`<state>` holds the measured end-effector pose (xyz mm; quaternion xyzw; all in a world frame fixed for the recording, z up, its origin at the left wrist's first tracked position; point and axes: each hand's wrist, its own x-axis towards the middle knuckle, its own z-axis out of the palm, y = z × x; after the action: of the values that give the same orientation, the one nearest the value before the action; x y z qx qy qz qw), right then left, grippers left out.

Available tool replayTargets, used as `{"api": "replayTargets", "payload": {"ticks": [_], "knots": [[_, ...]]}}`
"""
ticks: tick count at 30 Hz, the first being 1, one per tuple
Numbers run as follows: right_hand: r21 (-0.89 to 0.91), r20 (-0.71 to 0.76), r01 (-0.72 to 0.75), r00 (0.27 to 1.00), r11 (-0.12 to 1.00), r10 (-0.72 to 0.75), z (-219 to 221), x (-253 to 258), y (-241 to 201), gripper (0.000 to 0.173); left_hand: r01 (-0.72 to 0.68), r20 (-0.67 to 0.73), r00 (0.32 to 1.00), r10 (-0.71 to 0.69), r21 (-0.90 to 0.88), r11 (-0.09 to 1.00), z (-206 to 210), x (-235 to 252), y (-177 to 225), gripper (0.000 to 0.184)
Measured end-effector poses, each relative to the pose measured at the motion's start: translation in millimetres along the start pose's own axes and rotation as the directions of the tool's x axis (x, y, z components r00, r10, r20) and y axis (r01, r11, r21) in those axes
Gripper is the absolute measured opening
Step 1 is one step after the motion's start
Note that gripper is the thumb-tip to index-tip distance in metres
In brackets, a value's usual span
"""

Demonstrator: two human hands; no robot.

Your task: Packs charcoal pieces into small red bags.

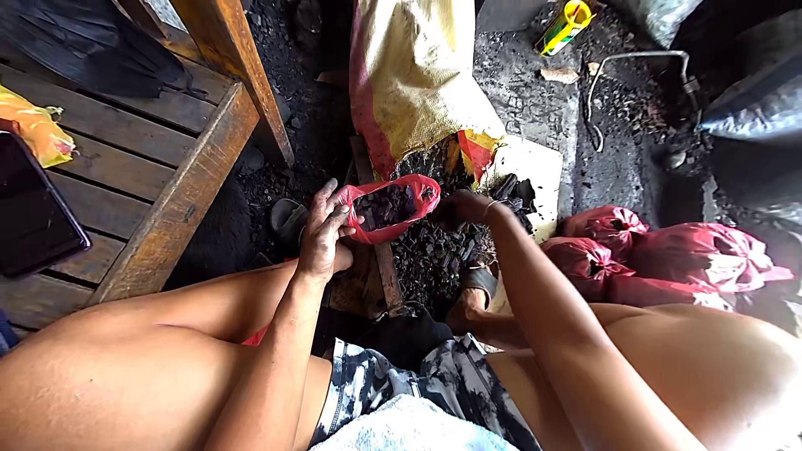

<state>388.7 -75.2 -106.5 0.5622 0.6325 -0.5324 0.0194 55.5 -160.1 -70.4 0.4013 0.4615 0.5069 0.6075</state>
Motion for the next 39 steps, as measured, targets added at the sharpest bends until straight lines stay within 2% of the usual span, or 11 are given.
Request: {"api": "replayTargets", "payload": {"ticks": [2,5,8,11,16,21,26,28,32,35,39], "knots": [[0.075,-0.126,0.045,0.991,0.996,-0.035,-35.7,-25.9,-19.8,0.015,0.005,-0.011,1.0,-0.005,-0.001,1.0,1.6,0.3,0.9,0.056],[0.091,-0.224,0.276,0.942,0.957,-0.25,-63.2,-43.3,-54.2,0.014,0.001,-0.029,1.0,-0.001,0.013,1.0,1.6,1.0,0.3,0.056],[0.061,-0.185,0.475,0.87,0.878,-0.458,-44.9,-28.6,-104.4,0.015,-0.017,-0.028,0.999,0.018,0.012,1.0,2.3,2.9,-4.0,0.056],[-0.056,-0.08,0.542,0.835,0.839,-0.545,5.8,10.3,-145.2,0.016,-0.036,-0.017,0.999,0.036,0.011,0.999,4.4,4.9,-5.7,0.057],[-0.341,0.01,0.364,0.923,0.867,-0.384,61.2,55.8,-160.2,0.016,-0.037,-0.048,0.998,0.038,0.008,0.999,0.2,6.1,-6.2,0.059],[-0.46,-0.213,0.144,0.94,0.876,-0.267,39.7,56.0,-127.5,0.026,-0.025,-0.06,0.998,0.025,-0.008,1.0,3.6,7.6,-5.6,0.058],[-0.516,-0.18,0.107,0.957,0.85,-0.229,27.1,39.3,-122.3,0.024,-0.012,-0.048,0.999,0.011,-0.027,1.0,7.8,8.9,-2.1,0.057],[-0.436,-0.194,0.197,0.932,0.878,-0.306,21.1,28.2,-124.2,0.022,-0.003,-0.078,0.997,0.0,-0.035,0.999,6.1,7.6,0.8,0.055],[-0.271,-0.484,0.284,0.786,0.92,-0.385,-6.0,9.1,-101.9,0.019,-0.029,-0.029,0.999,0.031,0.069,0.997,9.5,0.4,-4.5,0.057],[-0.183,-0.624,0.086,0.759,0.979,-0.183,-21.6,10.9,-64.6,0.023,-0.055,-0.028,0.998,0.057,0.055,0.997,13.7,2.4,1.3,0.057],[-0.212,-0.475,-0.226,0.874,0.951,0.102,14.1,29.5,5.3,0.029,-0.03,-0.127,0.991,0.03,0.001,1.0,6.4,9.0,4.3,0.055]]}}
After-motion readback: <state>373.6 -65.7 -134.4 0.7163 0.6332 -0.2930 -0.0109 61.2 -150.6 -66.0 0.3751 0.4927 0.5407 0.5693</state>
